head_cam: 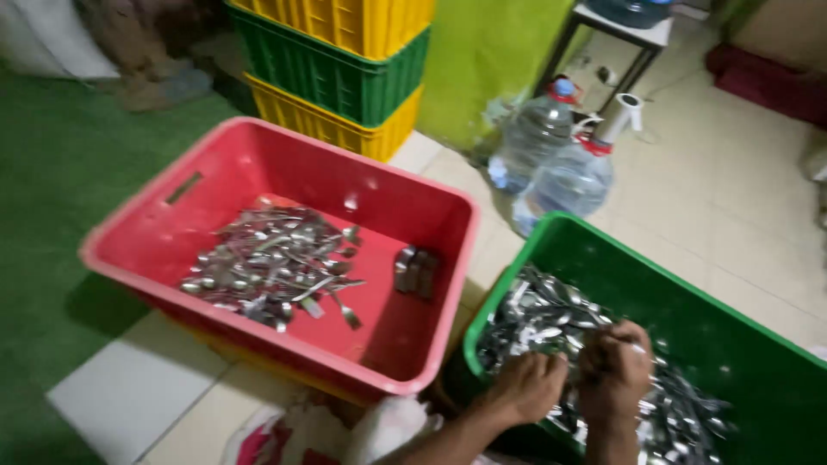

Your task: The person sorts metal spoons and forks from a green bin into a pink bin. They pick up handfuls of cutlery, separate the spoons from the forks, and place the sorted items into the pink bin.

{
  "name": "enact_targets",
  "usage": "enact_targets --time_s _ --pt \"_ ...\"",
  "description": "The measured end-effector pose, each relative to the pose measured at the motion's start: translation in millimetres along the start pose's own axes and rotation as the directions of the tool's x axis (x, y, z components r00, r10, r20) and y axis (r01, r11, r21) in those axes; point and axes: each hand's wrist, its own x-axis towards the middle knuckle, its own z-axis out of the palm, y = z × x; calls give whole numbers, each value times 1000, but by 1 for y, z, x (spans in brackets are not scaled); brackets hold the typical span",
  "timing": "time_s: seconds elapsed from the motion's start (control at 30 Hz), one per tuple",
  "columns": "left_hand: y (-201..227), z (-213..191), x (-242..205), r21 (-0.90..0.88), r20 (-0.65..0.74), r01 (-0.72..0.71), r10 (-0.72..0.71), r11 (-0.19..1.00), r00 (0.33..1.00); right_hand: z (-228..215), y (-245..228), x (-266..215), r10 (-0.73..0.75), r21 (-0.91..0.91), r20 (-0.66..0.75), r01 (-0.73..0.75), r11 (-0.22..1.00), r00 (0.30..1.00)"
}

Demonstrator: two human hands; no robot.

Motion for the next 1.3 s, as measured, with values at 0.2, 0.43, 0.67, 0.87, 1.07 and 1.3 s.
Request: enact_targets --time_s 0.2,0.43,0.67,0.87,1.07,1.3 --pt "4 -34 -11 -707 596 663 -297 247 746 10 -13 -41 -98 24 -33 99 995 995" --pt "35 -87 7 -246 222 527 -483 813 847 40 -20 -56 -205 -59 44 208 976 978" --pt "6 -146 35 49 -36 92 -90 995 995 9 -19 -79 -18 -719 119 99 688 993" --pt "-28 -149 51 74 360 -51 21 996 933 43 -16 -64 441 -944 -211 -299 140 872" --pt "-81 -205 73 -19 511 311 -258 950 820 -35 25 -75 336 -873 -138 -275 403 932" --pt "-314 -171 -83 595 516 -87 -297 799 803 -267 84 -90 299 -869 -99 -229 438 949"
